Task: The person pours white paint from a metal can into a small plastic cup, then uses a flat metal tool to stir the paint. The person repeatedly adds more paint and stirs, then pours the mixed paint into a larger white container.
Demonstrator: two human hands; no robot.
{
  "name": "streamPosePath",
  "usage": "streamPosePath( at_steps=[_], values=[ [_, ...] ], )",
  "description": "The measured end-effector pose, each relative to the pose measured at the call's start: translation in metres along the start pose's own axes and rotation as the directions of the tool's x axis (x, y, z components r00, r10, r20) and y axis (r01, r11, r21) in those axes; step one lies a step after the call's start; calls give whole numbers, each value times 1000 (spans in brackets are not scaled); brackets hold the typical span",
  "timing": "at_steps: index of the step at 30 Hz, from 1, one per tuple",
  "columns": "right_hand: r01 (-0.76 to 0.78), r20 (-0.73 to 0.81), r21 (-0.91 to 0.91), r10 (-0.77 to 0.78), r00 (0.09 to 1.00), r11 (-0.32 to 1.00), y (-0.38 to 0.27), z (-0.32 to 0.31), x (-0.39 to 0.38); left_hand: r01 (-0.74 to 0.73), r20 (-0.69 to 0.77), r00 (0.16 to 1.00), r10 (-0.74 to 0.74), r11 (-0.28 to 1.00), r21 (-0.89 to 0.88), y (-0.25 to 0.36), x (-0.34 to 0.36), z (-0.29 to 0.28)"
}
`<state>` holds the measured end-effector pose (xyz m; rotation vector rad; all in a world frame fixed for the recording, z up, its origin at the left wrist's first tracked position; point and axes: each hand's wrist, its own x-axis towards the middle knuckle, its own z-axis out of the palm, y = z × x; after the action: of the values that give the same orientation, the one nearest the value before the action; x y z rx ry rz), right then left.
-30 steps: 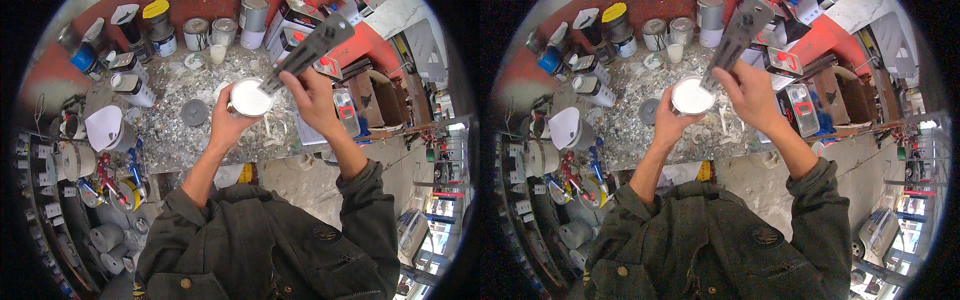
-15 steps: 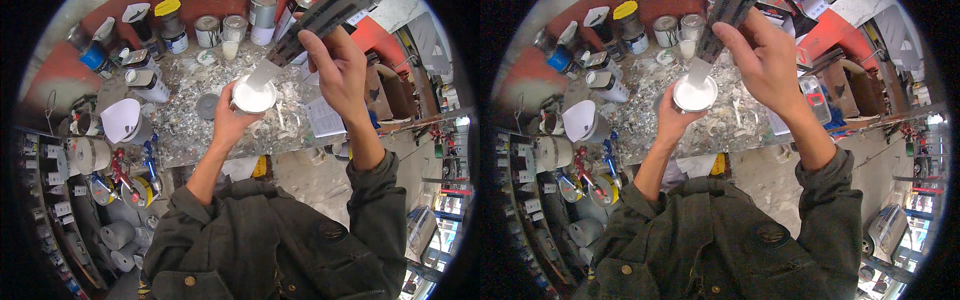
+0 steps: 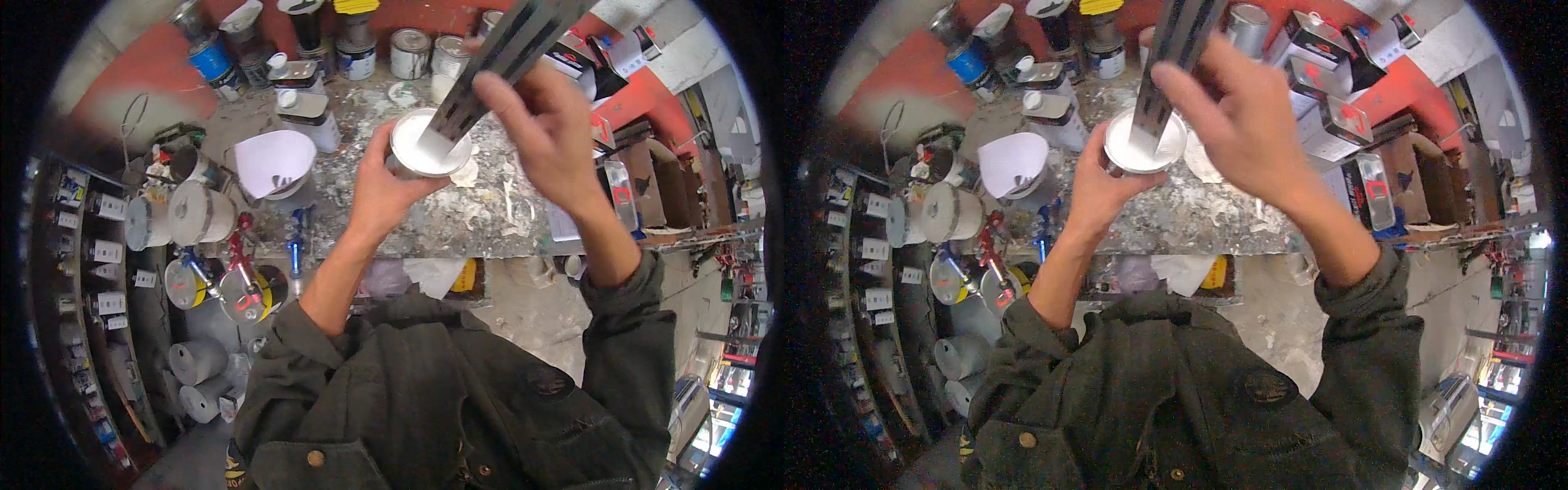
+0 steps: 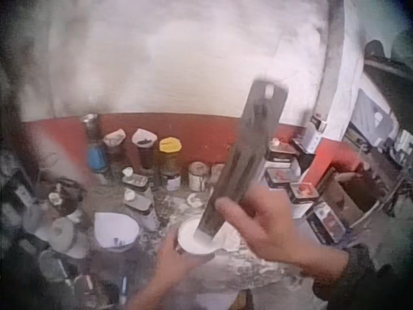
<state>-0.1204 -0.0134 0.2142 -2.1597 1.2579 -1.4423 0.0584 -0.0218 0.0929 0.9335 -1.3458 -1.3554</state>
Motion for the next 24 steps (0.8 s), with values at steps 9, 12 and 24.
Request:
streamPosePath(
  at_steps=[9,12,24],
  values=[
    [98,-16,156,-96,995,983,-65,46,101,-107,-31,994,105,992,-65,72,7,-92],
    [65,200,39,-72,977,997,-71,74,119,-106,-58,993,107,994,10,93,14,-122],
    [129,-118,575,-74,990,808,-87,130,163,-68,-218,973,75,997,42,111,-1,-207]
  ],
)
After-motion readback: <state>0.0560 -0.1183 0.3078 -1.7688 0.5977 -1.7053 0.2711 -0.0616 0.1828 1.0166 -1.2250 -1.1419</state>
